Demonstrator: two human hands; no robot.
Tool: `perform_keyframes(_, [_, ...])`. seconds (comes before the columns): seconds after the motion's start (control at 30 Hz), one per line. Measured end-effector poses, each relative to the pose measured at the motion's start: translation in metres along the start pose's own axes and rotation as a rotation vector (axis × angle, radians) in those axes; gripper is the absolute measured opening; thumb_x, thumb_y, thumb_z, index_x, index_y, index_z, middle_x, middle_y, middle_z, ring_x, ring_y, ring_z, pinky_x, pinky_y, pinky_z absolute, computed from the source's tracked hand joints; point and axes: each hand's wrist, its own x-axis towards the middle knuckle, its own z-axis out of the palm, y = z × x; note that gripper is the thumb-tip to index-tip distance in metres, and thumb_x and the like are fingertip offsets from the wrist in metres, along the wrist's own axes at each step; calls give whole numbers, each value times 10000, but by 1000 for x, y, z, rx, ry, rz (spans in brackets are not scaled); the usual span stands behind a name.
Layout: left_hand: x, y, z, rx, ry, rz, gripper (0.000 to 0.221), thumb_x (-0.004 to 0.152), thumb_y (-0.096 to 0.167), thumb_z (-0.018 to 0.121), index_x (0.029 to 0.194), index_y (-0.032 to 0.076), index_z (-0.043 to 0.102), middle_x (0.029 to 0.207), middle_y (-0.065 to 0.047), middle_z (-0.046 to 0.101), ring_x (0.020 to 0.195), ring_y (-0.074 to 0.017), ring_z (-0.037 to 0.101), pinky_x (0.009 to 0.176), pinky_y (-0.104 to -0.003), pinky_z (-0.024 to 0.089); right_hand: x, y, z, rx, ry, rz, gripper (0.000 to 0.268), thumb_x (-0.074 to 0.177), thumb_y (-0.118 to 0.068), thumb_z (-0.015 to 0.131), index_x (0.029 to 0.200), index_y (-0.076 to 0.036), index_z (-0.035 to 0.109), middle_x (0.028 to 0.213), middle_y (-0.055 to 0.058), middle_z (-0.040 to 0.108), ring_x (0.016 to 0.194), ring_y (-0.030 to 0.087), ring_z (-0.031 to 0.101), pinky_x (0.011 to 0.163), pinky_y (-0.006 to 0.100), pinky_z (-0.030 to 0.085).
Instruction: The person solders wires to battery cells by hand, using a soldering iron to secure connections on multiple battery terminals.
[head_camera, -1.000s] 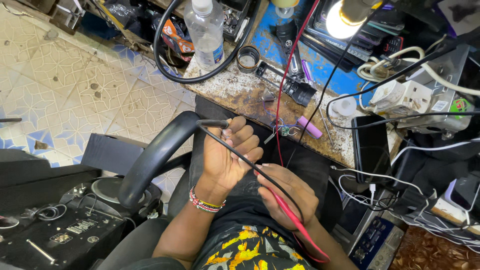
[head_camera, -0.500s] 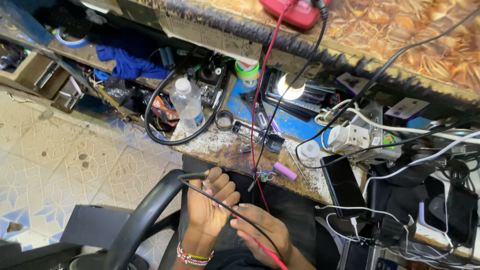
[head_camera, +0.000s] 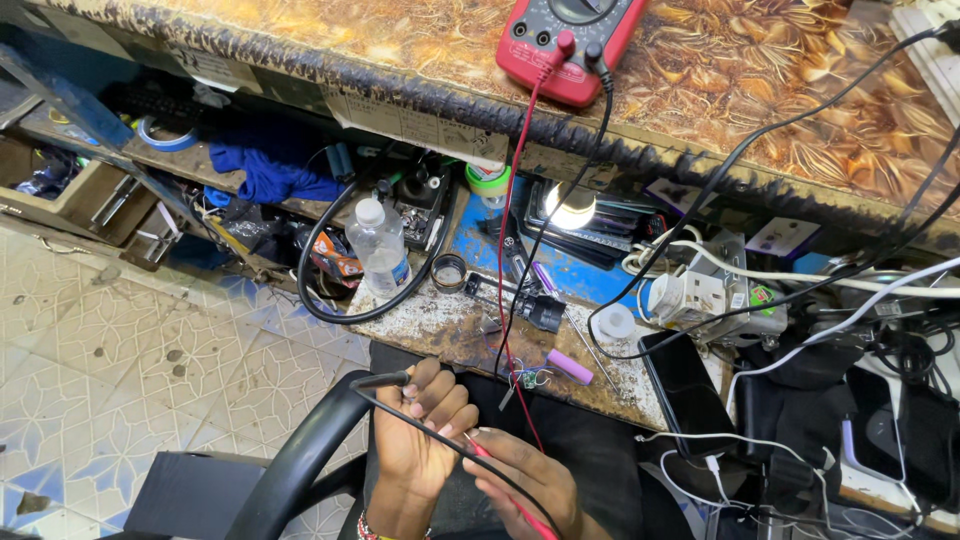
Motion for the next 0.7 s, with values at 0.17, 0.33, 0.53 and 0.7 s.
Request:
perform_keyframes(0.17, [-3,0,3,28,8,28,248,960,235,444,718,192,415,562,82,352,485,-93,313,499,-269,337,6,-3,0,60,-18,15,278,1064,-98,530,1162,76,723,1258,282,656,1148,414,726,1059,450,617])
perform_keyframes(0.33, [-5,-9,23,149,32,121,244,901,226,454,684,177,353,556,59,324,471,-101,293,485,-270,334,8,-12,-2,89,26,219,264,1044,-118,558,1171,49,718,1274,240,685,1166,321,736,1076,376,590])
perform_keyframes(0.53, [-9,-12,27,416,136,227,283,945,259,412,696,153,328,553,32,256,448,-115,246,425,-270,281,30,-27,-13,111,93,289,356,1097,-303,490,1159,-2,669,1060,169,739,928,304,765,862,368,641])
perform_keyframes(0.7, [-15,-9,33,657,162,276,312,938,322,408,698,154,302,559,14,222,460,-140,213,420,-300,249,18,-36,-19,145,195,317,396,1128,-355,456,1129,-7,647,907,128,750,821,308,746,780,391,650])
